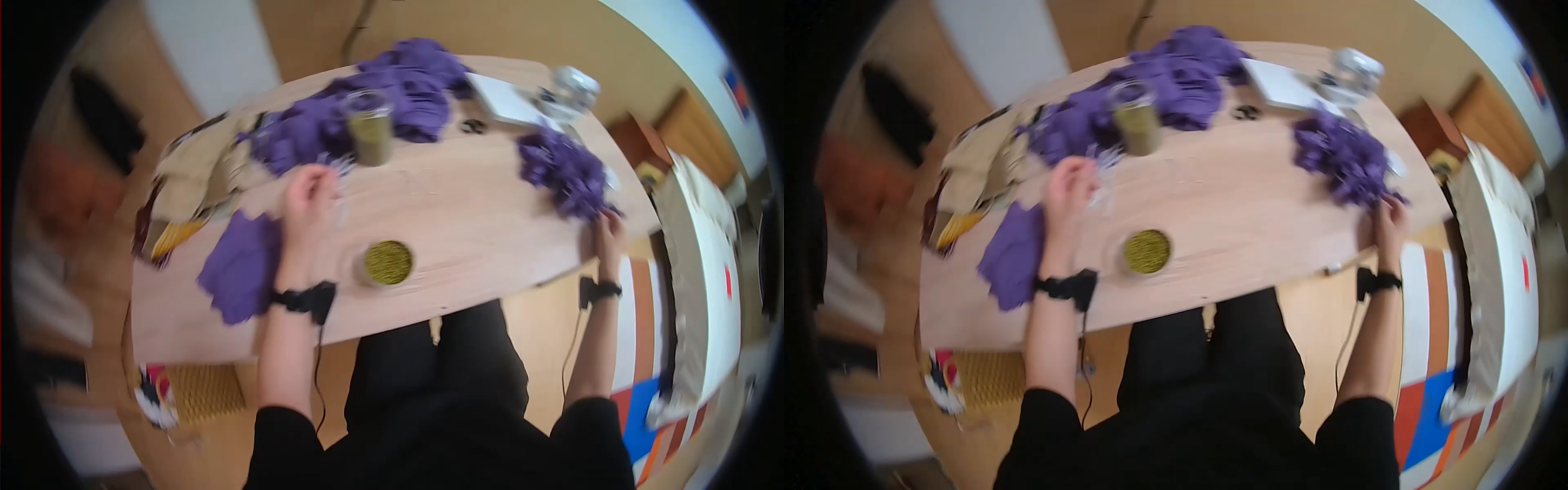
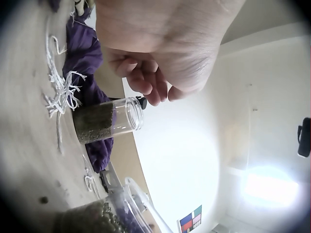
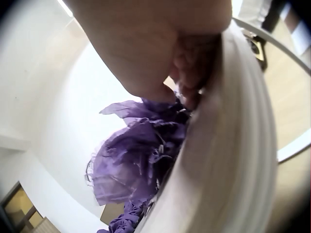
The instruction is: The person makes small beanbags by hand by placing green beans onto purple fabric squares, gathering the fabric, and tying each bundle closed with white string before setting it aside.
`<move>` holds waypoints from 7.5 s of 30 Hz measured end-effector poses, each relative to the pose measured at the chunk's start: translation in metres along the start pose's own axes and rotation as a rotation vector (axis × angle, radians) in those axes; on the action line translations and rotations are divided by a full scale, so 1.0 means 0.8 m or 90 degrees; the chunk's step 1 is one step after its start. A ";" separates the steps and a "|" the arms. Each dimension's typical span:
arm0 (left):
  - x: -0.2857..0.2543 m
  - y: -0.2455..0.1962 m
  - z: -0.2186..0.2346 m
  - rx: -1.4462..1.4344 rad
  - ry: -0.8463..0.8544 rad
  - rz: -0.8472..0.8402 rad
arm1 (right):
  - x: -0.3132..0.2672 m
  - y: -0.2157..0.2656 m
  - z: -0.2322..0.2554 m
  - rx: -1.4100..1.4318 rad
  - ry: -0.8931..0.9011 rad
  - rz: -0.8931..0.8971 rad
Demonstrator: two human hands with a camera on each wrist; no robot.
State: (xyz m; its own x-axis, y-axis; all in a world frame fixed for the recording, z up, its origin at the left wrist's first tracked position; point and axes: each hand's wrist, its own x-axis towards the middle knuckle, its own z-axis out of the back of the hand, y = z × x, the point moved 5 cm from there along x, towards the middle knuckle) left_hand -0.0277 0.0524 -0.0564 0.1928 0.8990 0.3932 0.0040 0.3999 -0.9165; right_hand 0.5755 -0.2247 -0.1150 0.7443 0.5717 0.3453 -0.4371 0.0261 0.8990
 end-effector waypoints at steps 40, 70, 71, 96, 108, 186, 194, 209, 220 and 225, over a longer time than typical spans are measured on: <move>-0.138 -0.095 0.176 0.769 0.113 -0.057 | -0.019 -0.003 0.003 -0.045 -0.088 0.059; 0.010 -0.106 -0.011 -0.183 0.261 -0.005 | -0.175 0.409 -0.407 0.197 0.709 0.369; 0.008 -0.108 -0.009 -0.173 0.245 0.006 | -0.180 0.402 -0.421 0.251 0.786 0.240; -0.019 -0.038 -0.046 -0.709 0.154 0.277 | -0.199 0.454 -0.457 -0.068 0.654 0.716; -0.013 -0.018 -0.034 -0.929 0.055 0.347 | -0.215 0.446 -0.465 -0.147 0.634 0.782; -0.017 -0.024 -0.054 -0.998 -0.005 0.429 | -0.166 0.450 -0.522 -0.205 0.829 0.531; -0.019 -0.016 -0.050 -0.951 -0.059 0.454 | -0.170 0.464 -0.457 -0.166 0.845 0.408; -0.017 -0.006 -0.051 -0.960 -0.071 0.429 | -0.250 0.381 -0.410 -0.318 0.953 0.491; -0.018 -0.007 -0.050 -0.928 -0.084 0.431 | -0.227 0.396 -0.419 -0.215 1.025 0.382; -0.020 0.010 -0.052 -0.953 -0.027 0.403 | -0.192 0.410 -0.432 -0.220 1.053 0.241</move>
State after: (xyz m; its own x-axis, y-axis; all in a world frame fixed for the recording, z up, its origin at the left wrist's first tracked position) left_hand 0.0097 0.0335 -0.0729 0.5086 0.8577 -0.0751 0.8425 -0.5138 -0.1618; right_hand 0.1438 -0.0206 0.0338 -0.5850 0.7488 -0.3115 -0.6945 -0.2642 0.6693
